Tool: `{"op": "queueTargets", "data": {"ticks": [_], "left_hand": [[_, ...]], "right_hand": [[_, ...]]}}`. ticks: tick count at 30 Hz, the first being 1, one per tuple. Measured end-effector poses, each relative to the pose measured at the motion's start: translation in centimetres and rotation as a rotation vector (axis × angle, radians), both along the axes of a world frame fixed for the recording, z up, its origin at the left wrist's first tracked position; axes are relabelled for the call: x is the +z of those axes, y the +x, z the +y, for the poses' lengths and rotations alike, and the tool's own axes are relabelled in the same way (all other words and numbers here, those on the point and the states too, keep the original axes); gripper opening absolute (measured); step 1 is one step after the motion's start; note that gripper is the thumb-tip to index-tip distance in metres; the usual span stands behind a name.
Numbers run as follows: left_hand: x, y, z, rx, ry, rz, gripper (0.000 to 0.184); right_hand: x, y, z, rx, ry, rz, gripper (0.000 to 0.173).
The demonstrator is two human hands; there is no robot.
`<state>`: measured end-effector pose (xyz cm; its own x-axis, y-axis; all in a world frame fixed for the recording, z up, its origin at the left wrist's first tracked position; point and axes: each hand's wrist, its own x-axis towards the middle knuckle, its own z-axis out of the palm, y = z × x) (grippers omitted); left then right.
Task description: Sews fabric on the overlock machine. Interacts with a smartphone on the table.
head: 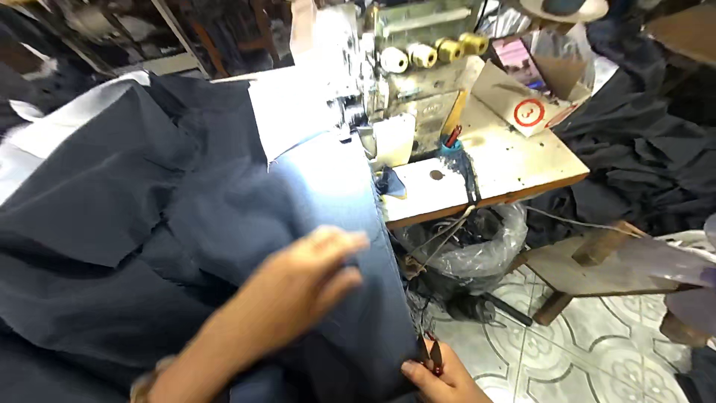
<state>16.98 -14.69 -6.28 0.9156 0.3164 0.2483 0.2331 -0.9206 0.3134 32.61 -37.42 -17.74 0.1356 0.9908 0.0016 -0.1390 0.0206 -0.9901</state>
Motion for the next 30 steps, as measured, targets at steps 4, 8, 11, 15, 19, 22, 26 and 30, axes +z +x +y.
{"op": "queueTargets", "data": {"ticks": [4, 8, 11, 15, 19, 22, 26, 30], "left_hand": [[2.2, 3.4, 9.5, 0.338, 0.203, 0.231, 0.063], [4.1, 5.1, 13.5, 0.390, 0.095, 0.376, 0.082], [3.2, 6.2, 17.5, 0.389, 0.051, 0.415, 0.107], [-0.4, 8.1, 25.3, 0.322, 0.122, 0.450, 0.144], [4.4, 10.9, 24.5, 0.479, 0.019, 0.663, 0.121], [5.0, 11.8, 25.2, 0.527, 0.014, 0.608, 0.107], [4.4, 12.0, 25.3, 0.637, -0.024, 0.323, 0.099], [4.3, 11.0, 19.6, 0.531, 0.284, -0.029, 0.057]], "right_hand": [[-0.5, 0.2, 2.9, -0.042, -0.036, 0.022, 0.012], [-1.6, 1.0, 6.5, -0.107, -0.052, 0.062, 0.012], [-2.1, 2.1, 9.4, -0.126, -0.044, 0.061, 0.011], [-1.0, 3.3, 12.9, -0.155, -0.045, 0.012, 0.011], [1.1, 4.1, 16.2, -0.231, -0.033, 0.015, 0.011], [2.7, 4.4, 18.2, -0.272, -0.052, 0.043, 0.007], [4.4, 4.2, 20.3, -0.296, -0.077, 0.057, 0.013], [4.5, 4.0, 21.7, -0.344, -0.052, 0.082, 0.019]]}}
